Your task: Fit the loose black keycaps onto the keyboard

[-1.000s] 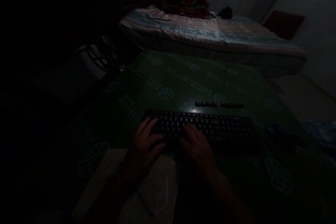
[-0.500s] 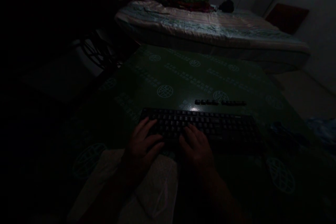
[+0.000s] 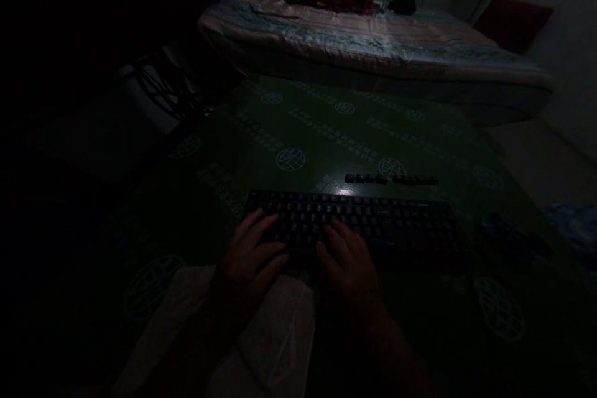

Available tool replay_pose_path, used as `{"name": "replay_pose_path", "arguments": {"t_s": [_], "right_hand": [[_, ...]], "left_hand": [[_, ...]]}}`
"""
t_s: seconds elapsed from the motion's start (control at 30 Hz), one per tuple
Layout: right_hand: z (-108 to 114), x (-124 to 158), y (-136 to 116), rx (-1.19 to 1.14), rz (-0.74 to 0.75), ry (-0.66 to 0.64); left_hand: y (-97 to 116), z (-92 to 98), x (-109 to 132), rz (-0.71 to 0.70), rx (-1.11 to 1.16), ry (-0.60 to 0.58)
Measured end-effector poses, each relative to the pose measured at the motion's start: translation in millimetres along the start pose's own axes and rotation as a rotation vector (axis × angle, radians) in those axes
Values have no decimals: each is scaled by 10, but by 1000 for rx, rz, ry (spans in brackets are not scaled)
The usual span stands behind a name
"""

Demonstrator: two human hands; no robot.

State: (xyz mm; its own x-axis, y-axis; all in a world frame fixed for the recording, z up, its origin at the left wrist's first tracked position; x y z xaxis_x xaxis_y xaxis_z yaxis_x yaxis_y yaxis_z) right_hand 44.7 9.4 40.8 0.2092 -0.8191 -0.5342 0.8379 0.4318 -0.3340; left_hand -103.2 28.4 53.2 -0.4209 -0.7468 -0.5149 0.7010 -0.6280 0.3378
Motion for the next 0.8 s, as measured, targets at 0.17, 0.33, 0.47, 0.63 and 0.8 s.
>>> {"name": "replay_pose_path", "arguments": {"t_s": [0.17,0.33,0.47,0.63,0.8], "right_hand": [[12,5,18,-11,-1,3],[40,13,19,-31,14,37],[27,16,34,-29,6,57],[69,-12,114,-41,-42,92],[124,-50,236,-82,-82,38]], "left_hand": [[9,2,-4,-19,8,2],[18,-19,-8,-23,15,-26],[32,-19,-19,-37,0,-43],[40,-4,-28,-67,-12,-34],[28,-10,-22,-86,-10,-20]]}}
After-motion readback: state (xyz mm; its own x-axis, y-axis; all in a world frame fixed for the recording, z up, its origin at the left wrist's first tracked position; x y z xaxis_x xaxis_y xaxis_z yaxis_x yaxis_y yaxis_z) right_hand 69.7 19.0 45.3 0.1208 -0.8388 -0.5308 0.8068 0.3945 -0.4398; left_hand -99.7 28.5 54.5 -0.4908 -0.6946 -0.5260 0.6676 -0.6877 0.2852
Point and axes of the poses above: each hand's wrist, its own x-axis away from the middle knuckle, its own z-axis out of the back of the hand, y = z × x, the point moved 9 cm from there along -x, towards the middle knuckle, and after that the axes turned 15 degrees about -z, right-handed, at the moved point
